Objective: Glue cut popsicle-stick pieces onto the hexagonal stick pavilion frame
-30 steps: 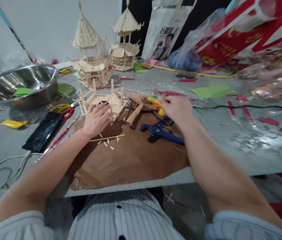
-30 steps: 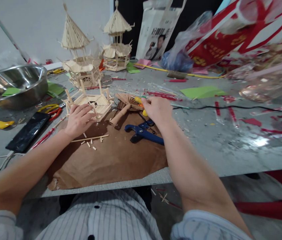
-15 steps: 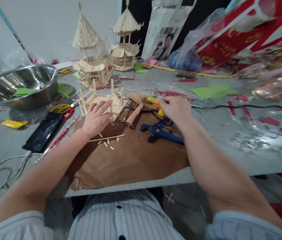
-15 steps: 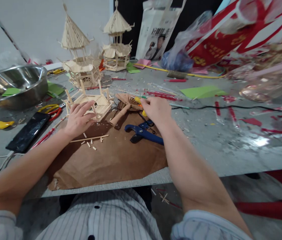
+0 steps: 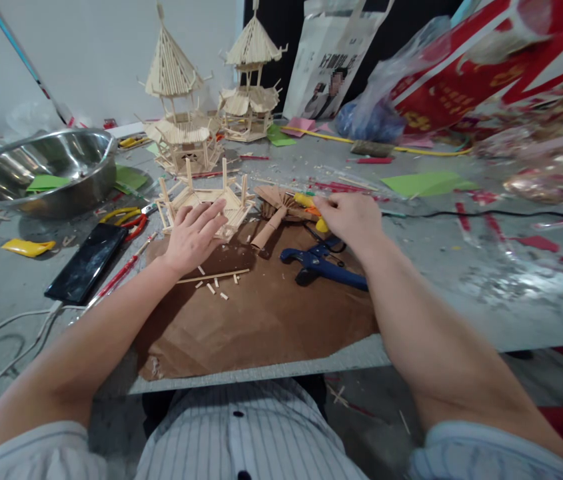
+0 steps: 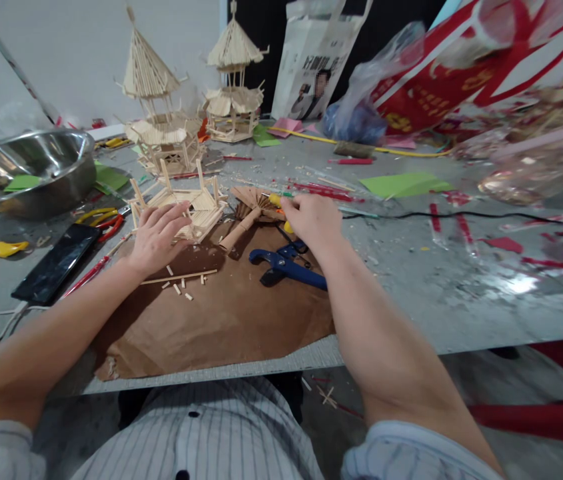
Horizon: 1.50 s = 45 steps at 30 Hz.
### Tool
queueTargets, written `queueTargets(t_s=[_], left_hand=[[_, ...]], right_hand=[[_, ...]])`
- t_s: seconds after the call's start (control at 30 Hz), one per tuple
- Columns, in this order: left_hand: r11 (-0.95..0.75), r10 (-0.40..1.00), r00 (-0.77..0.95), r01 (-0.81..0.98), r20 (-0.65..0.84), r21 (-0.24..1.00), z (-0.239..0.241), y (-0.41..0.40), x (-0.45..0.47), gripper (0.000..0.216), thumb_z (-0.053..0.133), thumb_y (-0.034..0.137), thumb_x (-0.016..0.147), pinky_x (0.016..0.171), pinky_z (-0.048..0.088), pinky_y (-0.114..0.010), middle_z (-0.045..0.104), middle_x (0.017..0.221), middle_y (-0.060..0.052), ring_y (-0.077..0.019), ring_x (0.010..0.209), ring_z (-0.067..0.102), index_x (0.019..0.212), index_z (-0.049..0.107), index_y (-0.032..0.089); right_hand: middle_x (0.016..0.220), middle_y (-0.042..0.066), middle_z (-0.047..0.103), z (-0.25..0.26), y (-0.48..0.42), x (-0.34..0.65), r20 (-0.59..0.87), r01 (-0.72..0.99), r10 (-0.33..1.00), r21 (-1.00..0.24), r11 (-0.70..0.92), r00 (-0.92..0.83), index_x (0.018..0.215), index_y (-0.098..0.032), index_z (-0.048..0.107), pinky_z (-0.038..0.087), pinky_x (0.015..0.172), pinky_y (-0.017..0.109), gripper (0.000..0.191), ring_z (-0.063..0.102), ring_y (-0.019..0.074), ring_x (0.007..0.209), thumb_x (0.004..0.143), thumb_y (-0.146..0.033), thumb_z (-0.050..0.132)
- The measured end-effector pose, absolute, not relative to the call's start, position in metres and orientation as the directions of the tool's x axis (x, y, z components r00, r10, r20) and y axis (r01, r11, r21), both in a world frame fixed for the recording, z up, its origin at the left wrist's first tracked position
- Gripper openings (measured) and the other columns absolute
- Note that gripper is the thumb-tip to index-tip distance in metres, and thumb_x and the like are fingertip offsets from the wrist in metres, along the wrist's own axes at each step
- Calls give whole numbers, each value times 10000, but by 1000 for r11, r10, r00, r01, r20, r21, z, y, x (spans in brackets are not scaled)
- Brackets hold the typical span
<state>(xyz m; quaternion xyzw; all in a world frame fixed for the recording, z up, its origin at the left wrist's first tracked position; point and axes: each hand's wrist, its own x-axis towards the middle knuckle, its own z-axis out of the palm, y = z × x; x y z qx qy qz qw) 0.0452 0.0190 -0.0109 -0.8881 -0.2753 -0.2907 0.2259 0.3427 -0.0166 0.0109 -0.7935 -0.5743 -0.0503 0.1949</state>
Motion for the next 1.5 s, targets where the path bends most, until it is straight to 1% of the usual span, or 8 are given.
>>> queueTargets(t_s=[0.17, 0.27, 0.47, 0.67, 0.93, 1.1, 1.5], left_hand=[[-752, 387, 673, 626, 631, -207, -10, 18, 45, 333, 470, 398, 841, 939, 307, -389, 527, 1277, -67, -220, 1156, 461, 1136, 501, 245], [-748, 368, 673, 624, 641, -226, -10, 17, 45, 335, 470, 395, 843, 929, 313, -388, 532, 1273, -65, -220, 1152, 464, 1140, 498, 243], [-729, 350, 678, 631, 647, -267, -9, 16, 46, 348, 500, 381, 830, 908, 326, -383, 541, 1264, -62, -221, 1139, 475, 1147, 494, 238], [-732, 371, 670, 637, 643, -241, -10, 16, 46, 355, 480, 396, 838, 933, 311, -386, 537, 1267, -55, -214, 1145, 466, 1162, 495, 253], [-741, 394, 667, 638, 633, -211, -10, 16, 46, 354, 483, 379, 837, 929, 299, -389, 533, 1274, -62, -223, 1154, 463, 1168, 495, 253], [-738, 374, 670, 634, 641, -232, -11, 16, 45, 351, 494, 369, 833, 917, 305, -386, 532, 1276, -53, -222, 1146, 468, 1166, 489, 258], [-724, 385, 669, 646, 635, -243, -11, 15, 46, 356, 497, 369, 831, 934, 295, -389, 534, 1272, -56, -220, 1145, 469, 1167, 485, 255]], right_hand=[[677, 108, 639, 11, -17, 342, 306, 935, 893, -239, -263, 330, 674, -181, 637, 291, 518, 287, 428, 581, 232, 674, 823, -493, 385], [679, 105, 644, 11, -17, 342, 304, 935, 893, -235, -265, 330, 660, -187, 637, 285, 511, 283, 417, 578, 226, 664, 820, -484, 392], [652, 104, 635, 9, -16, 343, 324, 939, 892, -238, -247, 316, 629, -193, 623, 292, 512, 282, 458, 576, 224, 656, 824, -520, 368], [664, 107, 645, 9, -15, 343, 311, 937, 894, -238, -254, 322, 635, -196, 627, 282, 498, 283, 449, 575, 225, 650, 817, -520, 375], [646, 103, 644, 6, -14, 345, 347, 944, 887, -235, -233, 305, 629, -199, 642, 279, 492, 280, 473, 565, 214, 630, 819, -530, 363], [640, 106, 635, 6, -15, 345, 344, 945, 890, -234, -227, 299, 637, -195, 641, 276, 488, 282, 478, 570, 221, 635, 816, -540, 362], [663, 101, 647, 5, -15, 345, 345, 947, 890, -220, -233, 299, 644, -196, 639, 269, 483, 282, 455, 567, 215, 627, 814, -523, 373]])
